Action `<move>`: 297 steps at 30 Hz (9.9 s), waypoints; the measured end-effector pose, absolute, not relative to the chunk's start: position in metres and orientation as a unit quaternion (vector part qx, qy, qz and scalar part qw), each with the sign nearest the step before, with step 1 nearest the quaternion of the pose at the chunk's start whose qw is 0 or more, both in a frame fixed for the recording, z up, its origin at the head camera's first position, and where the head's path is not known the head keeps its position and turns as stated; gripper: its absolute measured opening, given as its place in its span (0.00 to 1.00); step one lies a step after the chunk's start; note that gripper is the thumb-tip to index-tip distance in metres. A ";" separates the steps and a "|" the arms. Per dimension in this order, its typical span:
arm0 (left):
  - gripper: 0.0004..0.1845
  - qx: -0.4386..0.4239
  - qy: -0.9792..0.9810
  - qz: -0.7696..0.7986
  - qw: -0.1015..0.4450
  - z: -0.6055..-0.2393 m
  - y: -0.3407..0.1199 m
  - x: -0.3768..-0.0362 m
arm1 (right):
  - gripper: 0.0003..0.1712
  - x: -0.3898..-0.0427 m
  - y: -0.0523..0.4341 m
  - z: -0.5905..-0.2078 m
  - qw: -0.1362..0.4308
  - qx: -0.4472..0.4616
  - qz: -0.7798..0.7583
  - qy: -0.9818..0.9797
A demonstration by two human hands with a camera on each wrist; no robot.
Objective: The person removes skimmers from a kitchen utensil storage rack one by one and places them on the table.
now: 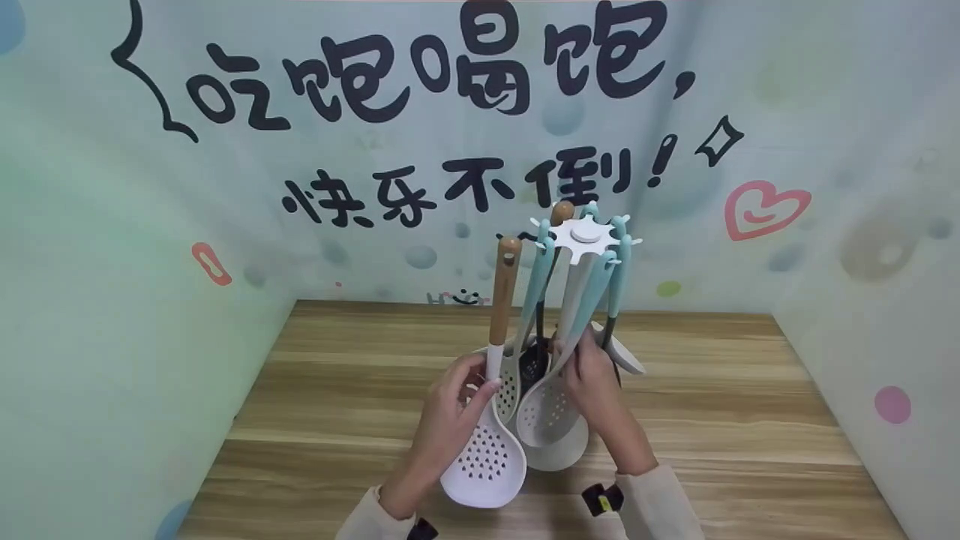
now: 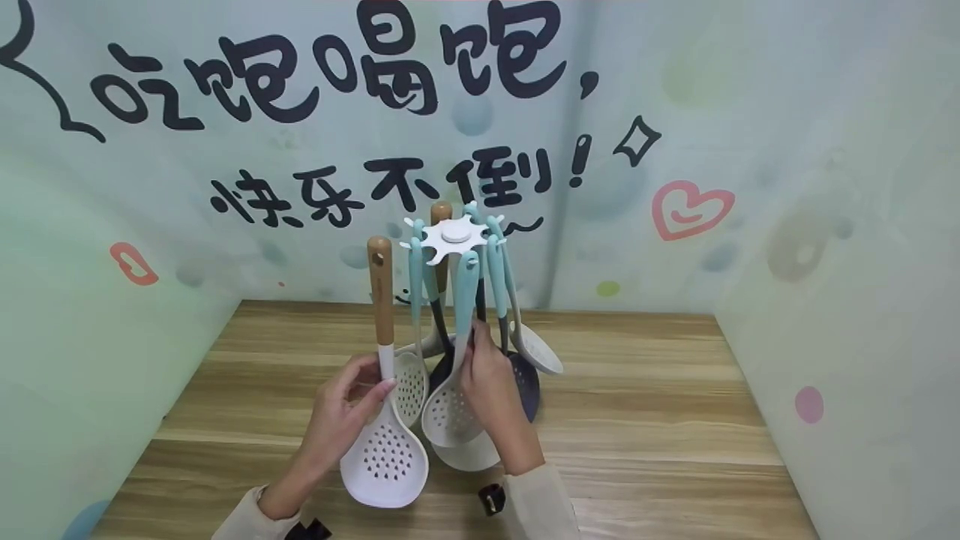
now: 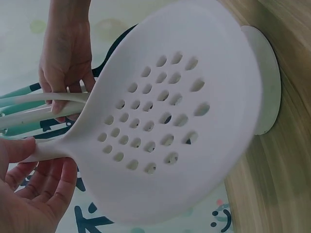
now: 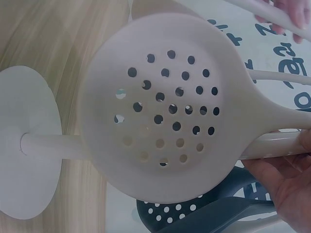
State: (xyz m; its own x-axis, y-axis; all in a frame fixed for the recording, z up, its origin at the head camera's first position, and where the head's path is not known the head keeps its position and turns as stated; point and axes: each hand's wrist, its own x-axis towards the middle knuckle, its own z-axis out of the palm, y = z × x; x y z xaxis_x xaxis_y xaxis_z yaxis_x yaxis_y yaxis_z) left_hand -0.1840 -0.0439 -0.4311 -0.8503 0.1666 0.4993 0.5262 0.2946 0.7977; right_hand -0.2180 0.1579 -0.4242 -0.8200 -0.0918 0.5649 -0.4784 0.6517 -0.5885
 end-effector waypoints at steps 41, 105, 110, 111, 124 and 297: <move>0.12 -0.104 -0.804 -0.582 0.067 -0.512 -0.078 -0.211 | 0.16 -0.218 0.158 -0.425 0.218 0.158 0.409 -0.872; 0.14 -0.115 -0.872 -0.472 -0.066 -0.562 -0.047 -0.221 | 0.15 -0.218 0.158 -0.425 0.240 0.165 0.407 -0.866; 0.10 -0.118 -0.869 -0.475 -0.078 -0.560 -0.047 -0.219 | 0.15 -0.218 0.159 -0.426 0.242 0.165 0.402 -0.867; 0.09 -0.118 -0.867 -0.477 -0.082 -0.560 -0.047 -0.219 | 0.16 -0.218 0.160 -0.426 0.240 0.165 0.403 -0.868; 0.04 -0.076 -0.889 -0.441 -0.098 -0.556 -0.047 -0.216 | 0.17 -0.216 0.157 -0.426 0.235 0.162 0.397 -0.872; 0.08 0.004 -0.899 -0.437 -0.002 -0.536 -0.117 -0.235 | 0.13 -0.218 0.158 -0.429 0.256 0.163 0.402 -0.864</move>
State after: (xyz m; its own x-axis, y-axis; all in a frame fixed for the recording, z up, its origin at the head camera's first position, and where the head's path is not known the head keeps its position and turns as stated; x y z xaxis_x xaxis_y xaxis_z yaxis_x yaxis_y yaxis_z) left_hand -0.2352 -0.1174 -0.5362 -1.0000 -0.0053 -0.0064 -0.0083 0.6181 0.7860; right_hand -0.2176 0.1576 -0.4290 -0.8158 -0.0760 0.5733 -0.4873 0.6242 -0.6106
